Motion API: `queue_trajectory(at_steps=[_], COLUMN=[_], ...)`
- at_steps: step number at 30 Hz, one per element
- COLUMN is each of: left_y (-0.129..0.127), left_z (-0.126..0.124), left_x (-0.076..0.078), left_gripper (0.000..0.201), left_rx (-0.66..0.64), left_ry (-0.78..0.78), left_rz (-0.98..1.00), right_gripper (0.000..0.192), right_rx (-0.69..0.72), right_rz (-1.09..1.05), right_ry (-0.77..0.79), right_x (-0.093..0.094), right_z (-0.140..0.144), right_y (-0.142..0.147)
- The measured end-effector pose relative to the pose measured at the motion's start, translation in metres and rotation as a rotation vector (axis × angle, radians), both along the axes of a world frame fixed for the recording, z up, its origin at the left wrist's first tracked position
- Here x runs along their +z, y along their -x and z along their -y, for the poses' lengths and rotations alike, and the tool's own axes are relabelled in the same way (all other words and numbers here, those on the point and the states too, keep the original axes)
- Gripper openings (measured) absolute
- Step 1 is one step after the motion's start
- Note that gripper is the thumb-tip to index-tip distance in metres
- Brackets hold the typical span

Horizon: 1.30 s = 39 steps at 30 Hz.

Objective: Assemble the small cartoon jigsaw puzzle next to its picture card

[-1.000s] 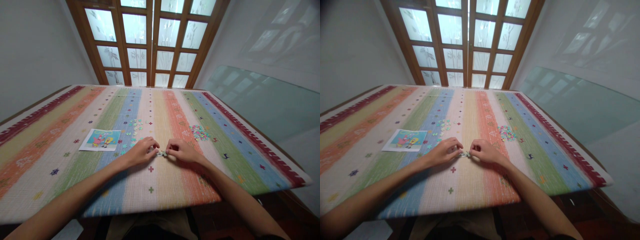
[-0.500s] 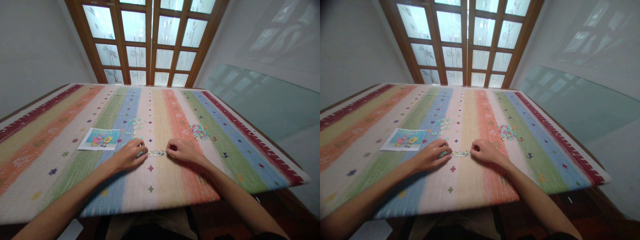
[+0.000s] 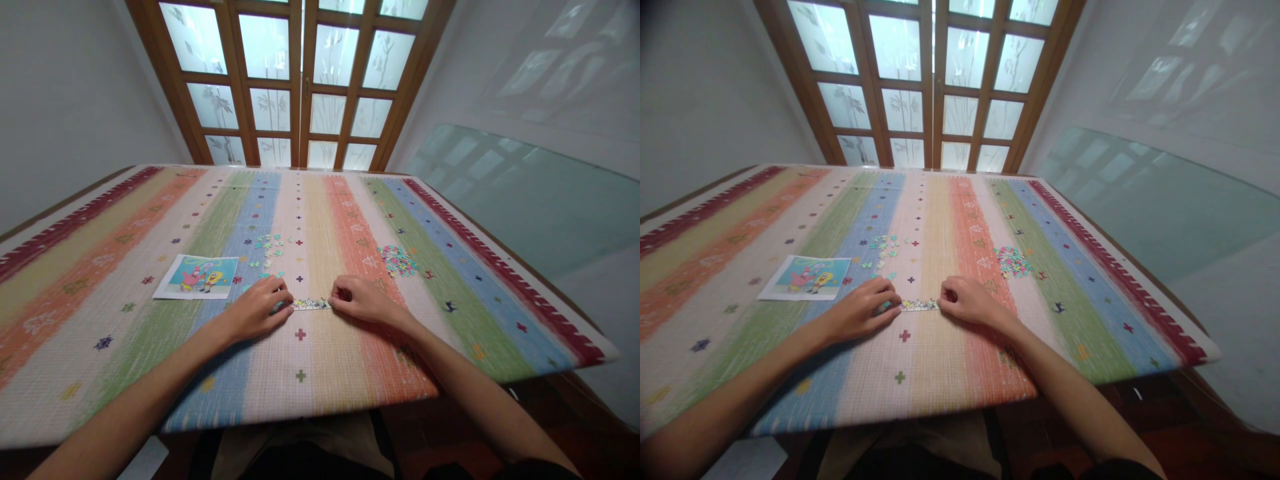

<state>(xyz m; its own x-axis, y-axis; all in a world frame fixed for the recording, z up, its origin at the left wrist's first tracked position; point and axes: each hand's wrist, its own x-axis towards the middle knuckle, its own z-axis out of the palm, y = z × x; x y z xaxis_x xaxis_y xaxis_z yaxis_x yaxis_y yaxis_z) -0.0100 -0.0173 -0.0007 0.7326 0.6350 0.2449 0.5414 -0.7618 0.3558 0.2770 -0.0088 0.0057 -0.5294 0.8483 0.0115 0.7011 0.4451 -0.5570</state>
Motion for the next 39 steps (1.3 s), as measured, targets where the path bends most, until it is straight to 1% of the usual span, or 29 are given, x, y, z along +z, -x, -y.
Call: queue_trajectory(at_steps=[11,19,24,27,31,34,36,39], left_y=[-0.002,-0.004,-0.004,0.003,0.022,0.037,0.045,0.057], left_z=[0.001,0.001,0.001,-0.003,-0.01,-0.015,-0.019,-0.026], left_x=[-0.001,-0.006,-0.002,0.004,0.015,0.021,0.022,0.022], left_gripper=[0.022,0.023,0.022,0.019,0.028,0.03,0.031,0.031], left_rx=[0.006,-0.005,-0.006,0.014,0.071,0.104,0.154,0.272], left_ry=[-0.004,-0.04,-0.032,-0.04,-0.048,-0.047,-0.058,-0.096], left_rz=[0.025,-0.009,-0.011,-0.004,0.022,0.01,-0.01,-0.032], right_gripper=[0.008,0.006,0.007,0.006,0.006,0.002,0.004,0.006], right_rx=[0.015,0.049,0.055,0.056,0.056,0.062,0.083,0.107], right_rz=[-0.084,-0.077,-0.075,-0.077,-0.093,-0.109,-0.113,-0.095], right_ry=[0.007,-0.008,-0.008,-0.01,-0.019,-0.026,-0.031,-0.022], right_x=[0.001,-0.001,-0.003,-0.004,-0.003,-0.002,-0.001,0.001], right_z=[0.004,0.002,0.001,0.0,0.0,0.001,0.002,0.003], right_y=[0.005,0.003,0.002,0.002,0.001,0.001,0.001,0.002])
